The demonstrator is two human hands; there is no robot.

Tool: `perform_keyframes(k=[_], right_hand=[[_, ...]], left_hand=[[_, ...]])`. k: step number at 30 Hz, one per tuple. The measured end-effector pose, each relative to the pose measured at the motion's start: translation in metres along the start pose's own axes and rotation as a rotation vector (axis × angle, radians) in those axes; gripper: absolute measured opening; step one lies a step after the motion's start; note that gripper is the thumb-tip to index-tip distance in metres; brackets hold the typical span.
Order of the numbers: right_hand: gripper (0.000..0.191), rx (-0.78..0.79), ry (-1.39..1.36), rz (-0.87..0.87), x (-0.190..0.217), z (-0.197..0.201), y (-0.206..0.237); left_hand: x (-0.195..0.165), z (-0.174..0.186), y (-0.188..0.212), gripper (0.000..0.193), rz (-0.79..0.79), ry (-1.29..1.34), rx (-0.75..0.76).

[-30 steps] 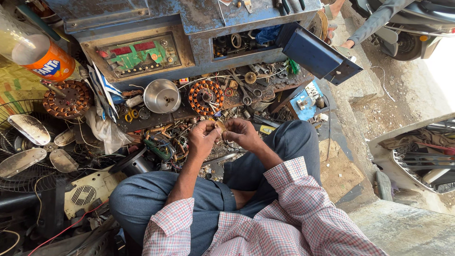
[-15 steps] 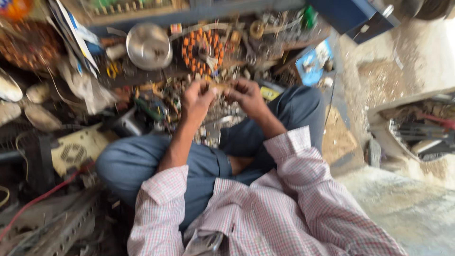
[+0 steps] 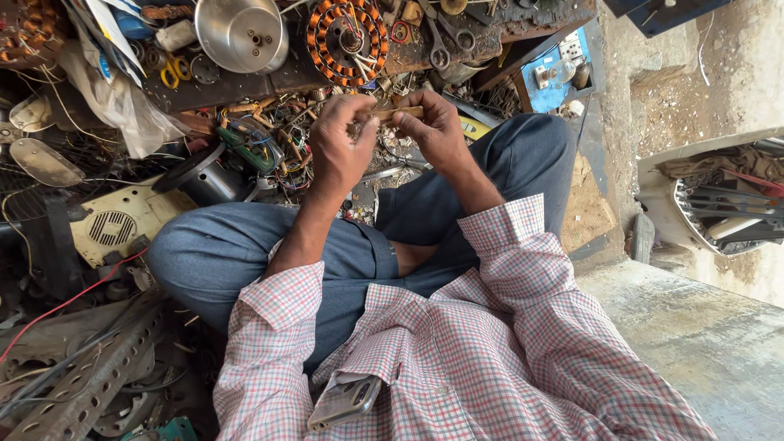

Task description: The person sits on the floor in a cluttered workshop and uses pliers to strip and manipulate wires on small electrical components. They handle several small cylindrical parts and a larger copper-wound stator, occasionally placing items into a metal bowl or on the workbench.

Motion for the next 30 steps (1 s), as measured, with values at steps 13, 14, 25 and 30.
perform_keyframes(k=[13,14,25,30], right_hand=[[0.029,0.07,0.004,-0.048,0.012,-0.006,0.006],[0.03,0.084,0.007,-0.049,0.013,-0.007,0.006],[0.047,0.097,-0.048,-0.03,0.022,-0.009,0.008],[0.043,0.09,0.035,0.091,0.022,0.002,-0.002]], left_hand=[[-0.037,-0.008,0.005,0.034,-0.392,-0.347,0.099],[-0.035,-0.009,0.006,0.033,-0.386,-0.339,0.109],[-0.009,-0.018,0.009,0.027,-0.364,-0.452,0.195],[-0.005,-0.016,0.005,0.024,-0.278,-0.45,0.181]])
Point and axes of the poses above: each hand's wrist, its own y-axis away from the middle knuckle, its own z-axis out of the back of the hand, x = y × z, the point moved 7 cm from there along -y, towards the middle knuckle, and after that the axes turned 12 degrees about -x, right-handed, at the moved point
